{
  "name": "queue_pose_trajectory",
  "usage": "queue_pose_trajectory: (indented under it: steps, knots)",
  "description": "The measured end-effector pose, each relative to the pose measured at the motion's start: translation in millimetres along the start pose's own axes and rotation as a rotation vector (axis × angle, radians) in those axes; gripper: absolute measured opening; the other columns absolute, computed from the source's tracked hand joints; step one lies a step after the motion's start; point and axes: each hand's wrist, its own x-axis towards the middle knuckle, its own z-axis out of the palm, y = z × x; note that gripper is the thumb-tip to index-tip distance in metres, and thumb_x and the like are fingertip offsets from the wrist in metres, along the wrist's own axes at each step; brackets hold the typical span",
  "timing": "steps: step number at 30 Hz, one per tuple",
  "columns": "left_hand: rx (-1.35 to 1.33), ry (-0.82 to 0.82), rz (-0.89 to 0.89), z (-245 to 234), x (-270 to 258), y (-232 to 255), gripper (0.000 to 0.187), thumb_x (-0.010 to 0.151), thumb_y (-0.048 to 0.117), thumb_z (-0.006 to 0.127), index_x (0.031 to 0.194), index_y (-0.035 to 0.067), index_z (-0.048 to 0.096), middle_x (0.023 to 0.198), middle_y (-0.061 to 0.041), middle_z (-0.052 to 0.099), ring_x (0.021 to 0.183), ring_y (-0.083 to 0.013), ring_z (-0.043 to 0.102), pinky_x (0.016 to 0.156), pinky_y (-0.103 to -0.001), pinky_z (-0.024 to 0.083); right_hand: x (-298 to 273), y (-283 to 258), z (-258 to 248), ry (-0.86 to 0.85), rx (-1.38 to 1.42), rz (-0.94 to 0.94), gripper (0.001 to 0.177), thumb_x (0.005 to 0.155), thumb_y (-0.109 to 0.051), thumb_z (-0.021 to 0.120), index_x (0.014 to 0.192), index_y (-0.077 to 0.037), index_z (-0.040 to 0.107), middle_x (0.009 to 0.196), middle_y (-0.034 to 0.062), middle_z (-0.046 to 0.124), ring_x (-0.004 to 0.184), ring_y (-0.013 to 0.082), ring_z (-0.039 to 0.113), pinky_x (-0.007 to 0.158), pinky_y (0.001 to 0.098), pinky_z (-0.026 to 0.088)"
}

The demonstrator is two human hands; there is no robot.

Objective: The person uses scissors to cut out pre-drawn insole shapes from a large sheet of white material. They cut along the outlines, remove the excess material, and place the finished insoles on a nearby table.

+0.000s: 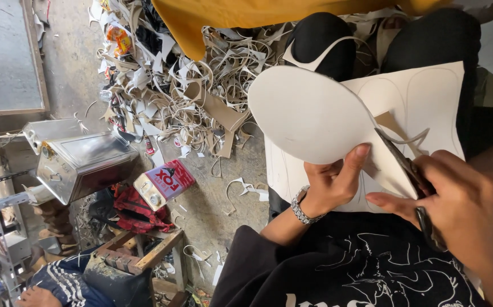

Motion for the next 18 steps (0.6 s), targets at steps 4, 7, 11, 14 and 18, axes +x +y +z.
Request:
queue_pose_trajectory:
  steps: [4, 7, 11, 14, 18]
  knots:
    - [-0.04, -0.042, -0.024, -1, -1, -2, 0.028, 0.101, 0.018, 0.066, 0.075, 0.011, 0.06, 0.064, 0.006, 0.051, 0.059, -0.0092, 0.045, 0.059, -0.025, 0.036, 1, -2, 2, 0.036, -0.059, 0.006, 0.077, 0.077, -0.086, 0.064, 0.094, -0.012, 0.073, 0.088, -0.0025, 0.072, 0.07, 0.0126, 0.066, 0.06, 0.0275, 0.047]
    - [-0.028, -0.077, -0.034, 0, -4, -3, 0.024, 0.103, 0.019, 0.065, 0.081, 0.008, 0.067, 0.065, 0.005, 0.057, 0.059, -0.0102, 0.051, 0.06, -0.024, 0.041, 5, -5, 3, 0.076, -0.026, 0.004, 0.077, 0.077, -0.086, 0.063, 0.093, -0.011, 0.074, 0.091, -0.0031, 0.073, 0.069, 0.0129, 0.065, 0.06, 0.0282, 0.044]
    - [-0.098, -0.09, -0.117, 3, 3, 9, 0.034, 0.103, 0.024, 0.063, 0.072, 0.012, 0.059, 0.059, 0.009, 0.051, 0.054, -0.0069, 0.045, 0.053, -0.022, 0.034, 5, -11, 2, 0.043, 0.136, 0.043, 0.063, 0.082, -0.069, 0.069, 0.092, -0.006, 0.072, 0.088, 0.0019, 0.072, 0.069, 0.0172, 0.066, 0.065, 0.0307, 0.049]
    - [-0.16, -0.077, -0.117, 6, 3, 7, 0.031, 0.103, 0.023, 0.063, 0.075, 0.011, 0.058, 0.069, 0.007, 0.055, 0.066, -0.0086, 0.052, 0.062, -0.024, 0.042, 3, -13, 5, 0.049, 0.188, 0.065, 0.067, 0.079, -0.07, 0.067, 0.085, -0.004, 0.068, 0.081, 0.0033, 0.068, 0.066, 0.0185, 0.063, 0.063, 0.0317, 0.048]
    - [-0.07, -0.15, -0.078, 7, 12, 23, 0.044, 0.103, 0.027, 0.057, 0.064, 0.015, 0.041, 0.056, 0.009, 0.032, 0.052, -0.0075, 0.027, 0.052, -0.025, 0.018, 8, -12, 3, 0.09, 0.113, 0.001, 0.074, 0.079, -0.076, 0.061, 0.09, -0.004, 0.071, 0.091, 0.0042, 0.072, 0.071, 0.0217, 0.066, 0.074, 0.0349, 0.049]
